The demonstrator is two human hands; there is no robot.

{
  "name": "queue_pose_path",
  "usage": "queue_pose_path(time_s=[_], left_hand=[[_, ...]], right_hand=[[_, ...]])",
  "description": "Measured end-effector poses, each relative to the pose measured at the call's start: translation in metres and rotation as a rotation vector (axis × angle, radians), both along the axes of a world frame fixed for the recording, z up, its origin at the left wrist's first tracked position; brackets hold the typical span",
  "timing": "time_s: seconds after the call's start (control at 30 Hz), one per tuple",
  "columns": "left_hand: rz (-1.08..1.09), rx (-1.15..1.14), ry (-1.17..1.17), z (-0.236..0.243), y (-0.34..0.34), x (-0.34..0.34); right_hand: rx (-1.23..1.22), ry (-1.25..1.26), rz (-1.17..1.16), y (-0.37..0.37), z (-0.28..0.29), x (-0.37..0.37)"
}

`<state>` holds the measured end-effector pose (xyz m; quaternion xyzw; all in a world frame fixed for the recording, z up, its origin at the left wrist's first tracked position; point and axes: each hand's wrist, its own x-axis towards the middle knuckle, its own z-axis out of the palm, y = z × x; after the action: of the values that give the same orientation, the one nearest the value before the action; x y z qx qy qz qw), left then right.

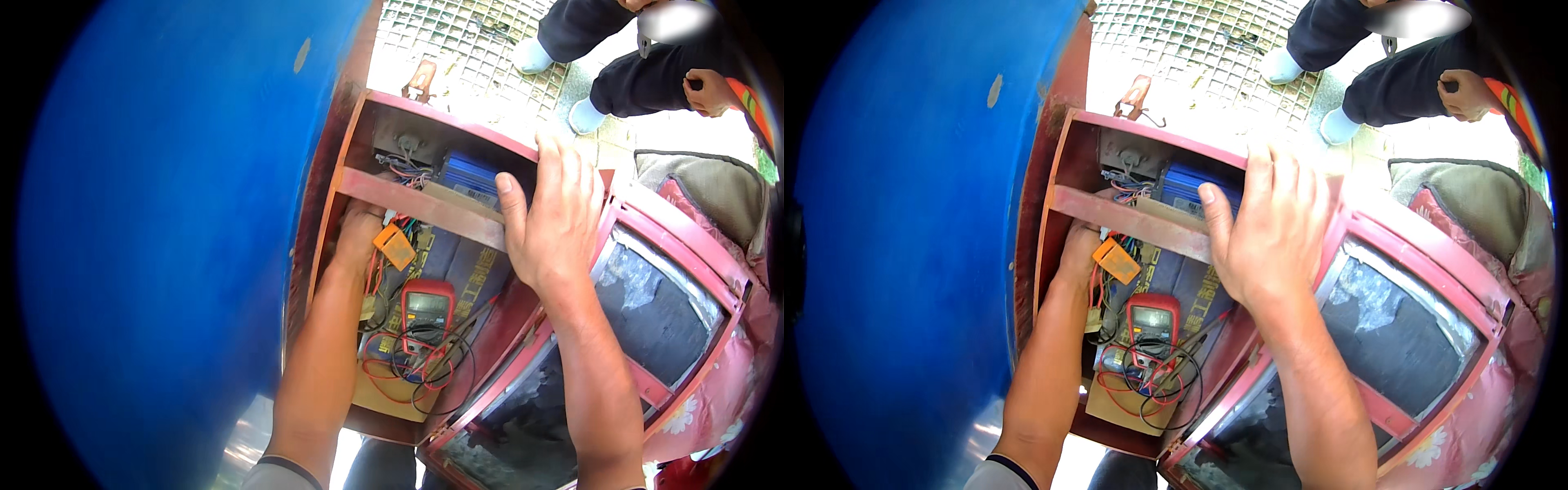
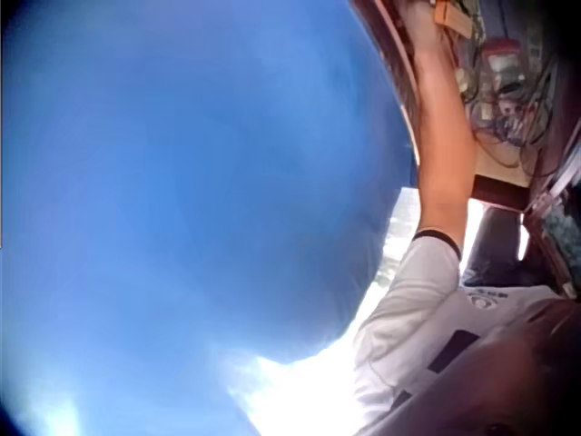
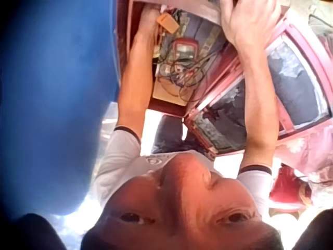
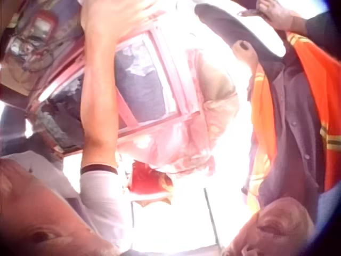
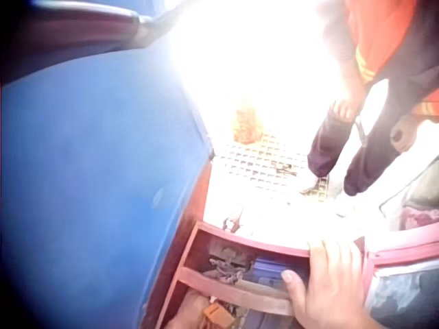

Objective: The person uses a multimeter to test electrical connections inside a compartment containing a battery and wiring. They probe various terminals and connectors with the multimeter leads, then manipulate the wires and connectors by hand to adjust the setup.

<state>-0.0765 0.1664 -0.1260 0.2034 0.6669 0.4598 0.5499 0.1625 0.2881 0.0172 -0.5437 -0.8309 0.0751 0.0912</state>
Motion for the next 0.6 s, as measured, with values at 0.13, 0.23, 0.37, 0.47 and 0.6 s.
queue_pose_path(time_s=[0.13, 0.23, 0.37, 0.47, 0.6], left_hand=[[0.012, 0.077, -0.113, 0.009, 0.001, 0.004], [0.030, 0.040, -0.080, 0.018, 0.006, 0.013], [0.061, 0.004, 0.032, 0.017, 0.004, 0.017], [0.115, 0.014, 0.008, 0.008, -0.007, 0.016], [0.181, 0.022, -0.164, 0.018, -0.013, 0.018]], right_hand=[[-0.082, -0.010, -0.002, 0.001, 0.001, -0.001], [-0.150, -0.002, -0.034, 0.005, 0.005, -0.002], [-0.172, -0.016, -0.004, 0.007, 0.007, 0.001], [-0.222, -0.040, -0.011, 0.007, 0.010, -0.001], [-0.252, -0.008, 0.002, 0.009, 0.011, -0.003]])
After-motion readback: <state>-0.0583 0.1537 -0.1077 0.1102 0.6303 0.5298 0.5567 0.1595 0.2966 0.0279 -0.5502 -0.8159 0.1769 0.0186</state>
